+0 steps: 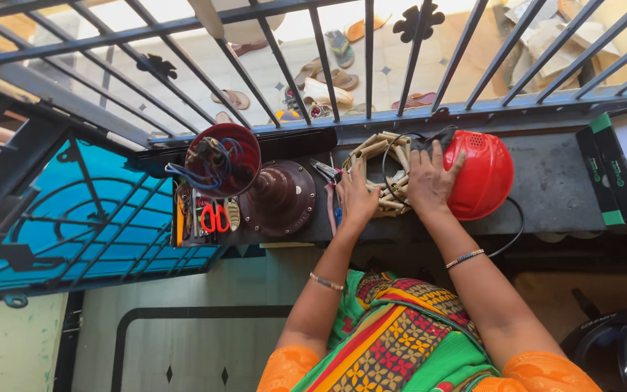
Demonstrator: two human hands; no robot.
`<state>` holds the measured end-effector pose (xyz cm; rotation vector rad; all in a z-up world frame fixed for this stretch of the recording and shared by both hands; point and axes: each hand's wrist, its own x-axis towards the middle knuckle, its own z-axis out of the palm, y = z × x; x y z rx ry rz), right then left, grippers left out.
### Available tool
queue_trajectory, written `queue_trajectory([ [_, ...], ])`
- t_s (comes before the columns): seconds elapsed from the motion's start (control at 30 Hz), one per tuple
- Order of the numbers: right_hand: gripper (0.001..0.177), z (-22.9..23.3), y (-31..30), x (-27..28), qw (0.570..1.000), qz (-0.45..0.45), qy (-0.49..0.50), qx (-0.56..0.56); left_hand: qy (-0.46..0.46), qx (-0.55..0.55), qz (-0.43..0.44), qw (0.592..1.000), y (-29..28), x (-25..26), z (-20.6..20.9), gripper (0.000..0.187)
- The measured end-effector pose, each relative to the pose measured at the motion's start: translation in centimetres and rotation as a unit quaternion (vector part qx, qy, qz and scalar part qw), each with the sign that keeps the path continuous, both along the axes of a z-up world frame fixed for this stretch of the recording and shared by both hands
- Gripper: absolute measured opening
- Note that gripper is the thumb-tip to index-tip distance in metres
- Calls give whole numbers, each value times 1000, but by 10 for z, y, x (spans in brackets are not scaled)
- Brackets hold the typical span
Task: The person disassembles and repairs parts of a ceiling fan by using various tools such as wrenches, pliers, and a screwdriver to remove nuts, bolts, and wires, and eventually reassembles the unit.
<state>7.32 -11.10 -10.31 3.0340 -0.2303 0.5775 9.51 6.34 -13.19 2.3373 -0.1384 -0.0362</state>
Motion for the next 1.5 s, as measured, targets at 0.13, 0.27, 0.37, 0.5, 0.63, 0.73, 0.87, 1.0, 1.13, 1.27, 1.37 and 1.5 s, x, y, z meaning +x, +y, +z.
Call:
queue_trajectory([
  [0.13, 17, 4, -21, 1, 998, -52, 31, 11, 197, 33, 45, 979, -20, 1, 11, 103],
  [0.27, 17, 10, -73, -16, 998, -43, 8, -36, 132, -19, 130, 983, -44, -33, 3, 108],
  [0.37, 14, 9, -102, -24, 998, -40, -7, -46, 71, -25, 193, 978, -58, -47, 1, 109],
  [0.5, 10, 8, -131, -32, 998, -39, -18, -50, 53, -35, 214, 975, -68, -52, 9, 112],
  [0.63, 9, 9, -159, -39, 997, -14, -55, -43, 16, -52, 196, 979, -80, -63, 11, 109],
  [0.73, 16, 5, -169, -42, 992, 31, -112, 47, -5, -81, 161, 984, -93, -65, 7, 106],
  [0.87, 9, 18, -177, -40, 963, 35, -145, 227, -20, -136, 110, 984, -107, -76, 4, 94],
  [1.0, 7, 58, -170, -40, 893, 58, -200, 399, -24, -179, 73, 981, -88, -80, 7, 84],
  [1.13, 5, 93, -106, -26, 886, 197, -176, 381, -131, -15, 59, 989, -36, -64, 23, 50],
  [1.27, 13, 64, -2, -15, 910, 358, 9, 209, -143, 86, 98, 981, 3, -29, 29, 48],
  [1.37, 19, 25, 40, -17, 931, 346, 100, 62, -150, 171, 106, 968, 16, -12, 14, 64],
  [1.5, 23, -5, 26, -12, 947, 311, 76, -8, -143, 213, 105, 961, 21, -15, -8, 84],
])
